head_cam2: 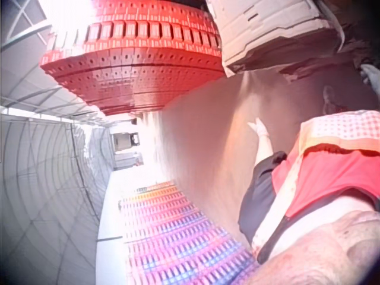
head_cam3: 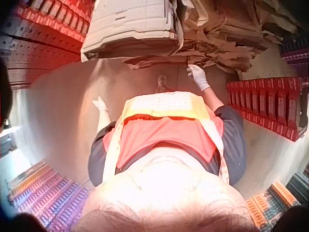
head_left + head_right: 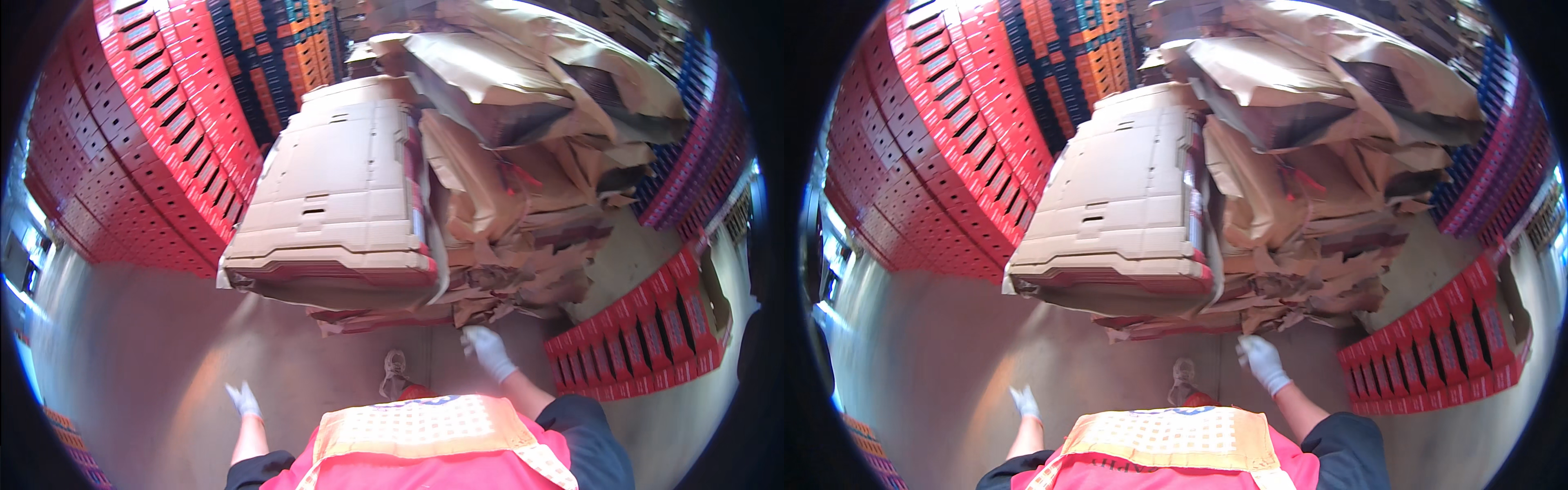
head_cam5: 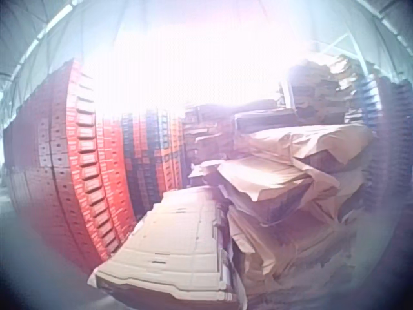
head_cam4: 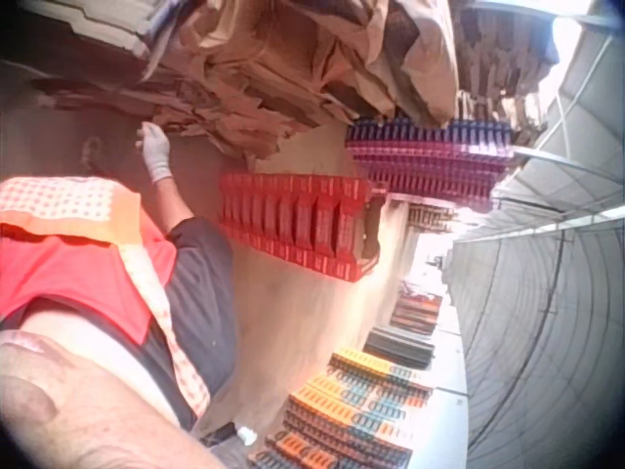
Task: The person folds flat cardboard pieces into red rectangular boxes and stacks them in a warehouse. The person repeatedly picks up flat cardboard, folds the sides to form a box, and places the finished box onto a growing stack.
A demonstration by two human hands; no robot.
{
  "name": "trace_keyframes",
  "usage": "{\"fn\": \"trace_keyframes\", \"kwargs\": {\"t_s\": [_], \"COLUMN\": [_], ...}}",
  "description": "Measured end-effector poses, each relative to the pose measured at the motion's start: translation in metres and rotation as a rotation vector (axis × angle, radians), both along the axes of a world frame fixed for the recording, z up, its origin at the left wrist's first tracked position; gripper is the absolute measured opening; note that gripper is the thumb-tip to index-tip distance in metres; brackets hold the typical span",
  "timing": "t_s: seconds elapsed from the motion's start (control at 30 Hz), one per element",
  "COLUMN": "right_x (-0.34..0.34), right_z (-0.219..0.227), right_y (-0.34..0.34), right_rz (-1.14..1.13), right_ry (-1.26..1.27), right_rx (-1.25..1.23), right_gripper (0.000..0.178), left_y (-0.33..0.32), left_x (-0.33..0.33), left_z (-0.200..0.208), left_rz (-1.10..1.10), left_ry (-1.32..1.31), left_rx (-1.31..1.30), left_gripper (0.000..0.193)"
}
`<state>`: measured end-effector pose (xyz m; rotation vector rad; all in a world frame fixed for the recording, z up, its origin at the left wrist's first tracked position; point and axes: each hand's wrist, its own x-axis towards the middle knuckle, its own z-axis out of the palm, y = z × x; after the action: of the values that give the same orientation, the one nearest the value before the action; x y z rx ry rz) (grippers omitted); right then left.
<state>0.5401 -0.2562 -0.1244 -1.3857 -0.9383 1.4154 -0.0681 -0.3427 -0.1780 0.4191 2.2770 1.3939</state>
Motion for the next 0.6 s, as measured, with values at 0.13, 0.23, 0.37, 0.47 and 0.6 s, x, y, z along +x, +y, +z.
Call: {"fn": "trace_keyframes", "kwargs": {"t_s": [0.13,0.23,0.37,0.47,0.6], "right_x": [-0.079,-0.114,-0.121,-0.105,-0.100], "right_z": [0.117,0.134,0.116,0.094,0.048], "right_y": [0.117,0.201,0.323,0.394,0.442], "right_rz": [0.166,0.165,-0.100,-0.155,0.016], "right_ry": [0.137,0.139,-0.219,-0.636,-0.788], "right_rx": [0.378,0.370,0.554,0.567,0.395], "right_gripper": [0.027,0.025,0.032,0.050,0.066], "left_y": [0.152,0.262,0.381,0.436,0.459], "left_x": [-0.017,-0.009,0.008,0.005,-0.001], "left_z": [0.091,0.144,0.176,0.168,0.137], "left_rz": [-0.197,-0.259,-0.333,-0.490,-0.423], "left_ry": [0.646,0.895,1.192,1.034,0.573], "left_rx": [0.254,0.305,0.103,-0.296,-0.685], "left_gripper": [0.072,0.072,0.078,0.094,0.103]}}
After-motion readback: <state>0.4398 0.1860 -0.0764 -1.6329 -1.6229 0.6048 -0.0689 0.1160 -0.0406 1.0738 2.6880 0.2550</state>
